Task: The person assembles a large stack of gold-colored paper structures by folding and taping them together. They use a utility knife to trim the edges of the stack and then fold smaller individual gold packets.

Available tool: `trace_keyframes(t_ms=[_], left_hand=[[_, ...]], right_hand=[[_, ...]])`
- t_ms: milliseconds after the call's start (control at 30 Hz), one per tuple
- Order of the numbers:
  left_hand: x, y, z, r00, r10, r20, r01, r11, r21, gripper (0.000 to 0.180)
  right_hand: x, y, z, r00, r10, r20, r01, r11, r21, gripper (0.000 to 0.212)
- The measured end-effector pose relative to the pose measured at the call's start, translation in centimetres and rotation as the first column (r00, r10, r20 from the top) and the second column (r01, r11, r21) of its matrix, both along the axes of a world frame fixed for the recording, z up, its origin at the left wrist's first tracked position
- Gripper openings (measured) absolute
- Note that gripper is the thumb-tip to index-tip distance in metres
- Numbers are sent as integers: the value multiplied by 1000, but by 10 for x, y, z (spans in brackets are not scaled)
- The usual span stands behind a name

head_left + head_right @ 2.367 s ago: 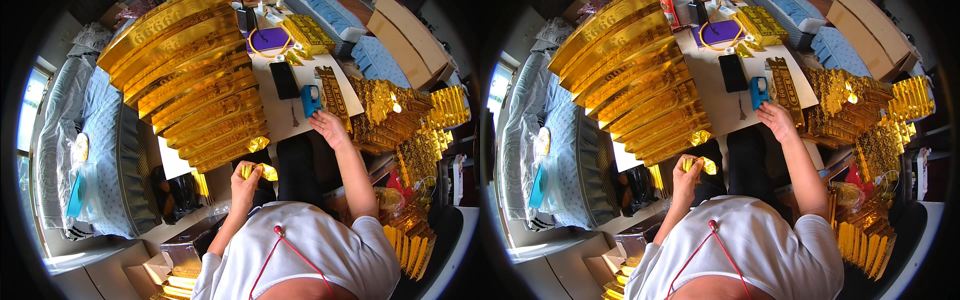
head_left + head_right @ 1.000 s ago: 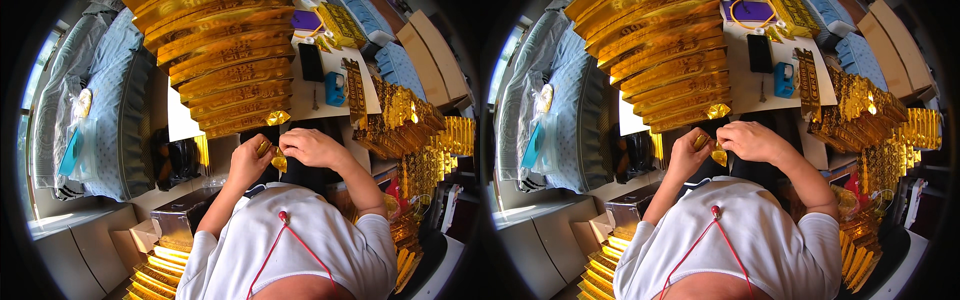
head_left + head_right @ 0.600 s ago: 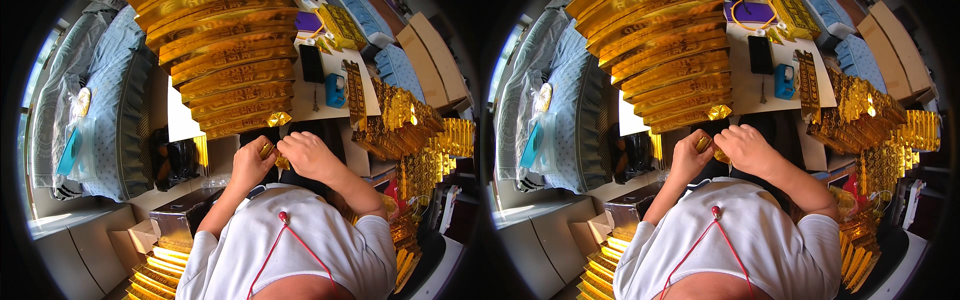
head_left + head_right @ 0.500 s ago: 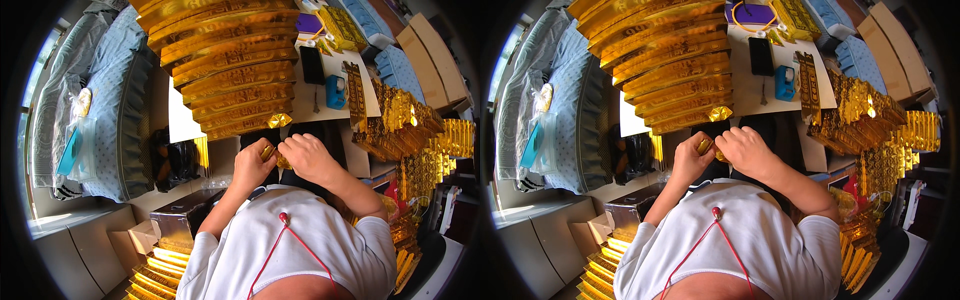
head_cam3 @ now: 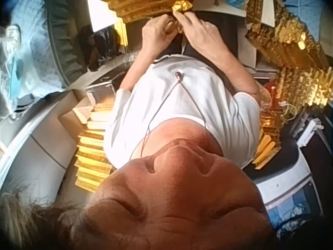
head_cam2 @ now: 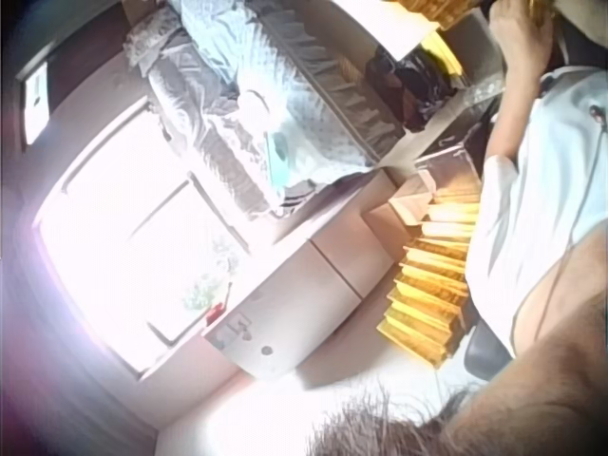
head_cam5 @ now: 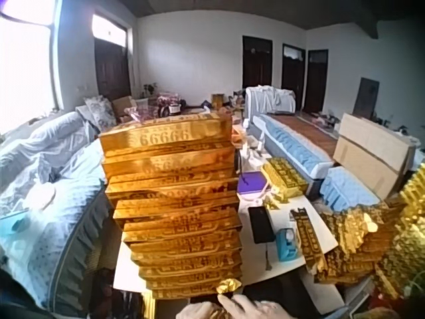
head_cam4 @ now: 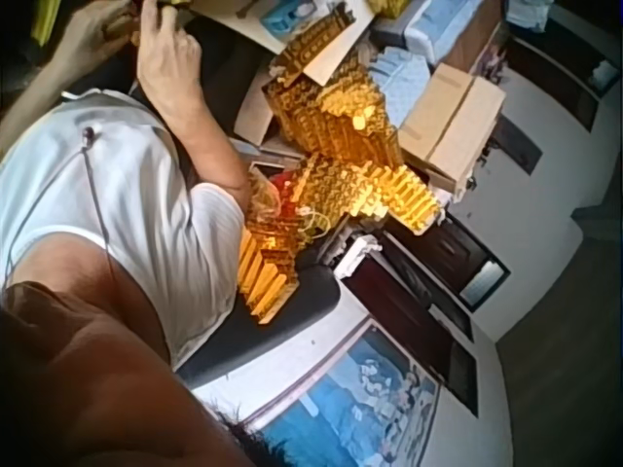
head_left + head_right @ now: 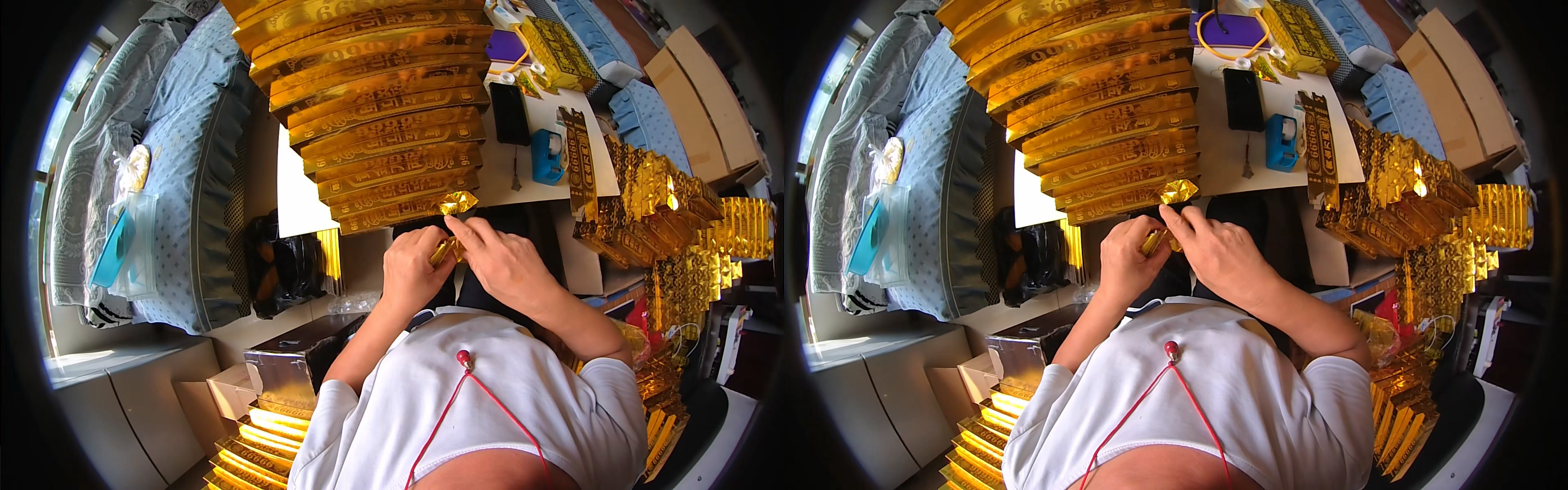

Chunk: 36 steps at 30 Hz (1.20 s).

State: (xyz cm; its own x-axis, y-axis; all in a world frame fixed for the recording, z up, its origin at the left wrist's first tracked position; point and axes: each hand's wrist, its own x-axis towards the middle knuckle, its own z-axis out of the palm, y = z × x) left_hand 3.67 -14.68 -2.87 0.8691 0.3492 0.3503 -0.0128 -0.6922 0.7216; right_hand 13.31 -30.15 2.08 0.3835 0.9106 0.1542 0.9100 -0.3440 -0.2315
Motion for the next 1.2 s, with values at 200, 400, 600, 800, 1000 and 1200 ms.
trace_keyframes(t_ms=[200,400,600,800,1000,1200], left_hand=[[-2,3,-8,988,135,77,-118,973,-200,12],[1,2,-7,966,206,158,-172,963,-207,11],[17,3,-11,942,290,171,-231,926,-297,14],[41,8,-7,928,330,174,-252,898,-361,17],[53,12,-9,918,355,179,-269,886,-378,16],[55,13,-14,914,364,177,-303,905,-298,17]], right_hand=[[16,6,10,803,-278,-527,401,906,133,42],[32,10,-47,273,35,-961,447,880,159,27],[39,22,-32,574,-104,-812,471,853,223,15],[53,42,-3,926,-130,-354,292,841,455,11],[69,58,-9,972,-125,-200,213,827,520,12],[67,58,-6,977,-185,-110,215,838,502,13]])
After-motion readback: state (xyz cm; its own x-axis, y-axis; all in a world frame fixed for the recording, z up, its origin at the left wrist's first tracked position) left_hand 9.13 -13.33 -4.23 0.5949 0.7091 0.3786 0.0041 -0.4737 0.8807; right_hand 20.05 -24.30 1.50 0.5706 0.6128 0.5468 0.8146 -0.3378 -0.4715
